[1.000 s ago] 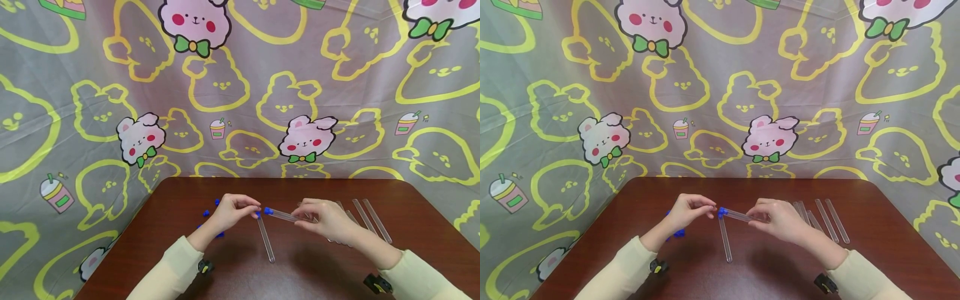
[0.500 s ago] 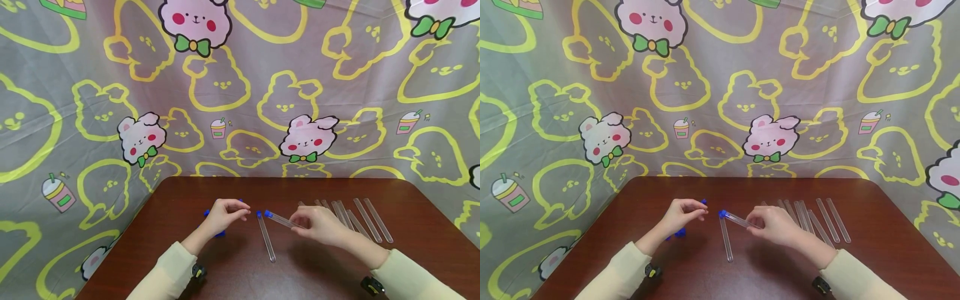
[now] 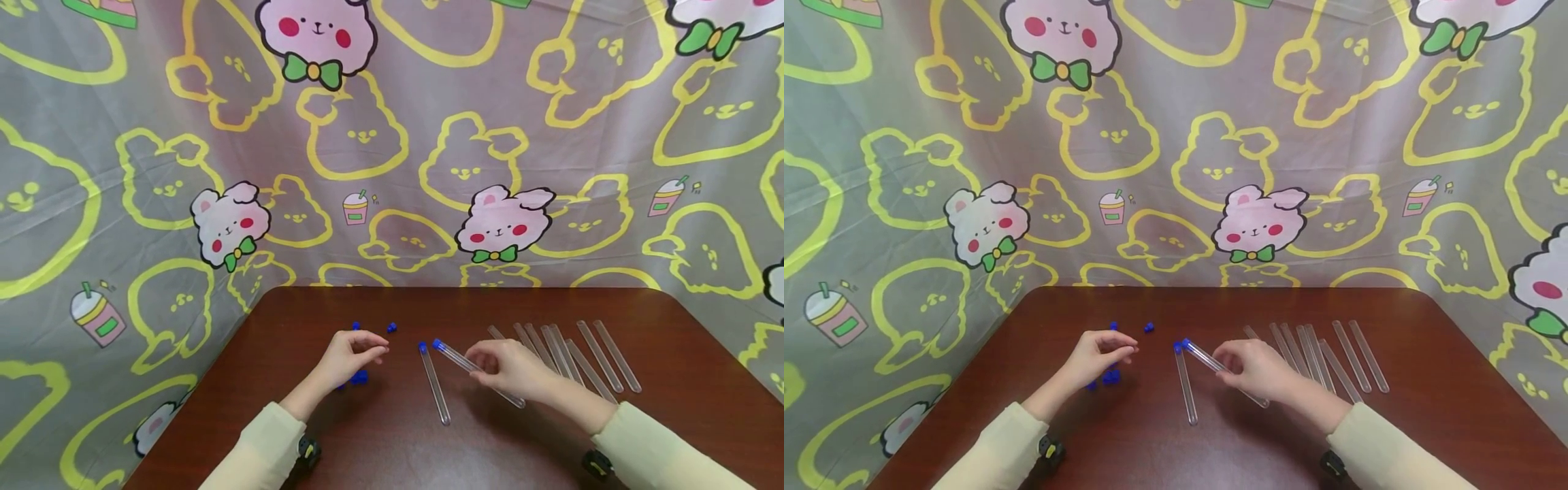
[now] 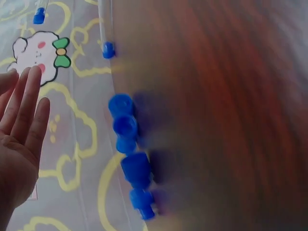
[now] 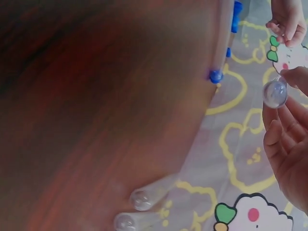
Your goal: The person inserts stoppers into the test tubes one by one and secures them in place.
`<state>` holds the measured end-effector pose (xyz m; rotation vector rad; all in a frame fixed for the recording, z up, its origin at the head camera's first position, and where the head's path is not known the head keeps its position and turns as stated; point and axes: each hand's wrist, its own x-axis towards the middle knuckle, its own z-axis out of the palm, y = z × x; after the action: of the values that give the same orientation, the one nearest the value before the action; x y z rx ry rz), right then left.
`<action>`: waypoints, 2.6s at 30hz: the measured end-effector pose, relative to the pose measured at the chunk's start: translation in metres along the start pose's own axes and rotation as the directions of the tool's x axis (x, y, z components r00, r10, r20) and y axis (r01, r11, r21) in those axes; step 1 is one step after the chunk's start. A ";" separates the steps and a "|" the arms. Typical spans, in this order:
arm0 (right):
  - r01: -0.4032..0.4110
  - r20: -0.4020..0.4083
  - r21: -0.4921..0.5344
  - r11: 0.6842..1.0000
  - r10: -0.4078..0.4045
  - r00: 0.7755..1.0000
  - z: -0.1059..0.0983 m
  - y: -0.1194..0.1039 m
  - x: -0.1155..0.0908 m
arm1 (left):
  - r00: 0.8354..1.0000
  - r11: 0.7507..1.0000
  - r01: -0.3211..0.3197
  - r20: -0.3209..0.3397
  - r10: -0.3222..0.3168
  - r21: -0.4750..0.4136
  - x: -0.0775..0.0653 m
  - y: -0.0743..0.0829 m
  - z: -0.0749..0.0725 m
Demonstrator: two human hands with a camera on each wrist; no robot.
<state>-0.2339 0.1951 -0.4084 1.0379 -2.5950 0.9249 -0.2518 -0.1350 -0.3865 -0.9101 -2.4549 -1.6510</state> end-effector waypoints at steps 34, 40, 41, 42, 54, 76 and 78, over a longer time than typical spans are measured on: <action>-0.122 0.125 0.002 0.993 0.121 0.985 0.036 0.018 0.013 | 0.997 0.990 0.071 -0.049 -0.065 0.124 0.009 -0.039 -0.025; -0.192 0.179 0.057 0.980 0.179 0.967 0.039 0.014 0.016 | 0.997 0.989 0.069 -0.030 -0.066 0.134 0.007 -0.026 -0.025; -0.203 0.185 0.069 0.977 0.188 0.965 0.040 0.013 0.017 | 0.997 0.988 0.069 -0.033 -0.065 0.136 0.008 -0.031 -0.025; -0.217 0.192 0.079 0.973 0.199 0.961 0.041 0.013 0.018 | 0.997 0.988 0.069 -0.034 -0.065 0.137 0.009 -0.037 -0.025; -0.216 0.184 0.065 0.974 0.201 0.962 0.045 0.013 0.026 | 0.999 0.973 0.053 -0.012 -0.052 0.223 0.025 -0.056 -0.024; -0.260 0.169 0.164 0.952 0.233 0.958 0.045 0.015 0.029 | 0.998 0.961 0.060 0.000 -0.062 0.269 0.049 -0.064 -0.018; -0.249 0.168 0.169 0.954 0.221 0.961 0.043 0.015 0.026 | 0.997 0.963 0.071 0.002 -0.074 0.261 0.052 -0.065 -0.017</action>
<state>-0.2613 0.1623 -0.4384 0.8807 -2.8464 1.2142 -0.3309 -0.1435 -0.4150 -0.8045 -2.6596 -1.2983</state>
